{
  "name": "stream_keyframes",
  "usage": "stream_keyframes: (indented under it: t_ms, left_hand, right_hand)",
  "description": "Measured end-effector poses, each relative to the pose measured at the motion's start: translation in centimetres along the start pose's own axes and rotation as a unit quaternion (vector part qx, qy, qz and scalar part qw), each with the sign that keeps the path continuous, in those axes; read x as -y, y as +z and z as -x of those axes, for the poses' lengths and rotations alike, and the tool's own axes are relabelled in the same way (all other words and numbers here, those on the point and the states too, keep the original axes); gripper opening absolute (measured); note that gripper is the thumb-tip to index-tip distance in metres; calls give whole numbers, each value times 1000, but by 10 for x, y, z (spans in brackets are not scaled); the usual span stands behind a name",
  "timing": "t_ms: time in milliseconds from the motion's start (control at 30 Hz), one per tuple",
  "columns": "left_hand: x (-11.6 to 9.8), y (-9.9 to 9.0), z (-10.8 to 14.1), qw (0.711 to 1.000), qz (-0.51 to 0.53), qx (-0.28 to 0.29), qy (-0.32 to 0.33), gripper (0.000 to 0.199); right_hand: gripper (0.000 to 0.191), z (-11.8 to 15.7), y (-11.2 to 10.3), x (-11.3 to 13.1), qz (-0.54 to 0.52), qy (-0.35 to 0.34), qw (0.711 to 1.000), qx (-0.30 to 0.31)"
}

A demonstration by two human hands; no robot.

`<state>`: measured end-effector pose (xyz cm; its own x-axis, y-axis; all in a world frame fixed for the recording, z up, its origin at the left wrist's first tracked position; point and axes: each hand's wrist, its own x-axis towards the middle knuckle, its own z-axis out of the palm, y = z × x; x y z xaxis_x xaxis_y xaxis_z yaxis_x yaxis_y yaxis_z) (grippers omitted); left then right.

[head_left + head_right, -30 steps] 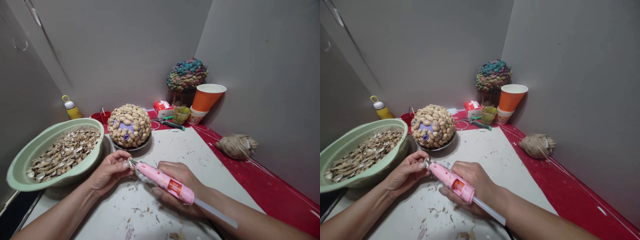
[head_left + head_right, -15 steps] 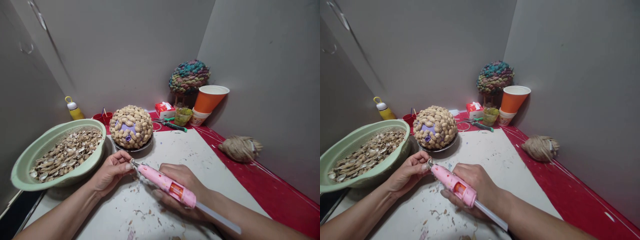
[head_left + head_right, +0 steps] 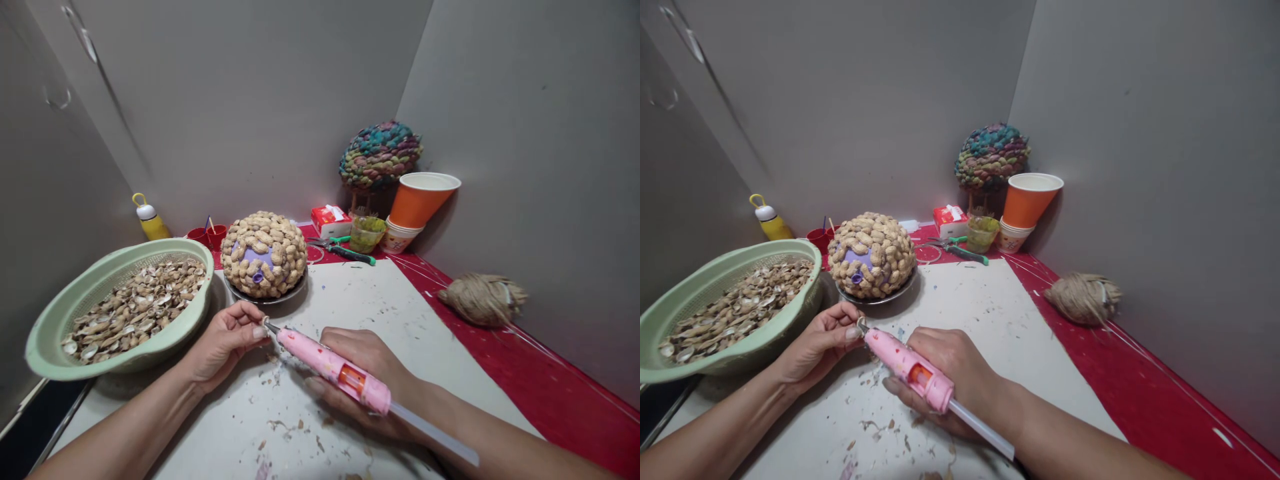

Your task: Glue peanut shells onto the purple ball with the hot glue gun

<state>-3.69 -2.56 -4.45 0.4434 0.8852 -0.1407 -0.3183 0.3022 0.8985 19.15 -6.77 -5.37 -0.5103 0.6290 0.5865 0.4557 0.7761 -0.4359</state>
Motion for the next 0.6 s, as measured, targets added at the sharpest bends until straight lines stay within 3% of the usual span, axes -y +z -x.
stream_keyframes:
  t_ms: [600]
  left_hand:
    - [0,2,-1,1000,-3,-7,-5,20]
  right_hand:
    - [31,-2,-1,3,26,6,1000,-3]
